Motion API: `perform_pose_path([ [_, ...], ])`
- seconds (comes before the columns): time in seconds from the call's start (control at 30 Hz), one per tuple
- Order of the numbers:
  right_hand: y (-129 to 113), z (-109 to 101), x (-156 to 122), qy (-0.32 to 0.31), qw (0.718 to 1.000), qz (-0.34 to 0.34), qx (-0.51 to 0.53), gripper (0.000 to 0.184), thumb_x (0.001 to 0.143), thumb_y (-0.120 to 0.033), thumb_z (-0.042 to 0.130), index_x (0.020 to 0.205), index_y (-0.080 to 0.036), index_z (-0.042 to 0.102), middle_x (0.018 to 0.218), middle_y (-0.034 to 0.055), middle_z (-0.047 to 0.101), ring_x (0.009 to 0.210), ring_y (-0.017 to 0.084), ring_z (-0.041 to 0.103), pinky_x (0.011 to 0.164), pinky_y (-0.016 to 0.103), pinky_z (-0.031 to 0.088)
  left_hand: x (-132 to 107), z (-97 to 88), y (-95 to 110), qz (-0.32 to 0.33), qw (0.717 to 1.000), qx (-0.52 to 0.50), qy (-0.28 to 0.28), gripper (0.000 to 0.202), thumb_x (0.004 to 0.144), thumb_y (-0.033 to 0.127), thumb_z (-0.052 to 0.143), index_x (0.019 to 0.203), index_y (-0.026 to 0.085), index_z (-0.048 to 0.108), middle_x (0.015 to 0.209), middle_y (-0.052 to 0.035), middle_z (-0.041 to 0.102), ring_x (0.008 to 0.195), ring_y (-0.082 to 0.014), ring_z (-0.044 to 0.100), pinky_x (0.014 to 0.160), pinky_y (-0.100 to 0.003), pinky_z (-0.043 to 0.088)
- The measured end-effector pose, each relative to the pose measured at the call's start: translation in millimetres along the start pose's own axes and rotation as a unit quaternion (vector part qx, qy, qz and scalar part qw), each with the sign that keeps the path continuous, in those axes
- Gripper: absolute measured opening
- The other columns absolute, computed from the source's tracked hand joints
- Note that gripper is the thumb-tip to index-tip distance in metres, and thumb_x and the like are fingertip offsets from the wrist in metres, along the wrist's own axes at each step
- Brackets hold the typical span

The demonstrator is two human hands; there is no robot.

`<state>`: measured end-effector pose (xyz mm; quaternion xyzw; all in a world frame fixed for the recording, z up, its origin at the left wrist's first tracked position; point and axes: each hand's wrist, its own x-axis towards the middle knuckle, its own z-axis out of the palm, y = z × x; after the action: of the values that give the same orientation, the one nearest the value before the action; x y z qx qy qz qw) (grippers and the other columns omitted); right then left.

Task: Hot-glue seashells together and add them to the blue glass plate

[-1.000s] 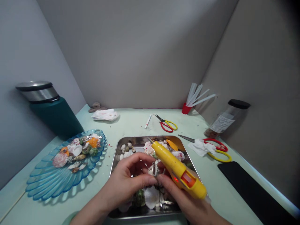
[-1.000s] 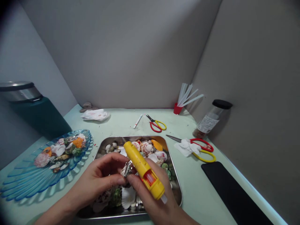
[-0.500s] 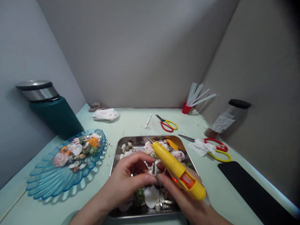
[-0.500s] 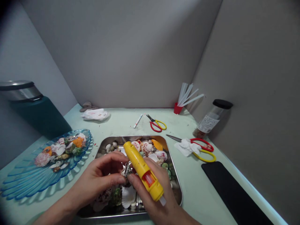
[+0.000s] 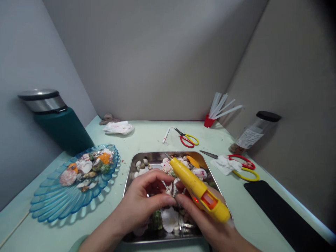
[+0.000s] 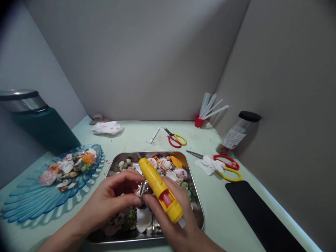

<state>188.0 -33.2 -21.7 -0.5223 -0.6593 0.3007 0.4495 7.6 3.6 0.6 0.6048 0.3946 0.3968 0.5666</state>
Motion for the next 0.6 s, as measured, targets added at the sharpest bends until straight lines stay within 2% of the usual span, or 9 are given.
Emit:
perform_pose_path([
  [0.17, -5, 0, 1, -0.001, 1.000, 0.018, 0.009, 0.019, 0.082, -0.034, 0.059, 0.096, -0.021, 0.063, 0.077, 0.0012, 0.067, 0.067, 0.019, 0.064, 0.064, 0.029, 0.053, 1, 0.1, 3, 0.002, 0.999, 0.035, 0.000, 0.026, 0.066, 0.018, 0.074, 0.090, 0.019, 0.065, 0.083, 0.0006, 0.062, 0.065, -0.0106, 0.053, 0.060, -0.021, 0.044],
  [0.33, -13, -2, 4, -0.003, 1.000, -0.002, 0.008, 0.016, 0.084, -0.033, 0.056, 0.093, -0.021, 0.063, 0.075, 0.0009, 0.066, 0.064, 0.017, 0.063, 0.061, 0.028, 0.051, 0, 1.4, 8, -0.013, 0.998, 0.053, 0.004, 0.030, 0.066, 0.019, 0.072, 0.095, 0.018, 0.064, 0.078, 0.0007, 0.060, 0.069, -0.0128, 0.054, 0.063, -0.024, 0.045],
  [0.5, -2, 0, 0, 0.018, 1.000, 0.012, 0.004, 0.023, 0.081, -0.033, 0.061, 0.100, -0.021, 0.063, 0.087, 0.0046, 0.068, 0.079, 0.022, 0.065, 0.072, 0.032, 0.054, -1, 2.7, 10, -0.041, 0.998, 0.044, -0.004, 0.040, 0.065, 0.020, 0.073, 0.103, 0.018, 0.060, 0.077, -0.0002, 0.060, 0.071, -0.0144, 0.055, 0.067, -0.027, 0.046],
  [0.6, 4, 2, -3, 0.018, 1.000, 0.021, 0.010, 0.027, 0.080, -0.036, 0.061, 0.103, -0.021, 0.063, 0.087, 0.0056, 0.069, 0.078, 0.023, 0.066, 0.069, 0.033, 0.055, -1, 2.2, 9, -0.044, 0.998, 0.039, -0.004, 0.036, 0.068, 0.020, 0.070, 0.102, 0.018, 0.060, 0.077, -0.0001, 0.060, 0.070, -0.0142, 0.055, 0.066, -0.027, 0.046],
])
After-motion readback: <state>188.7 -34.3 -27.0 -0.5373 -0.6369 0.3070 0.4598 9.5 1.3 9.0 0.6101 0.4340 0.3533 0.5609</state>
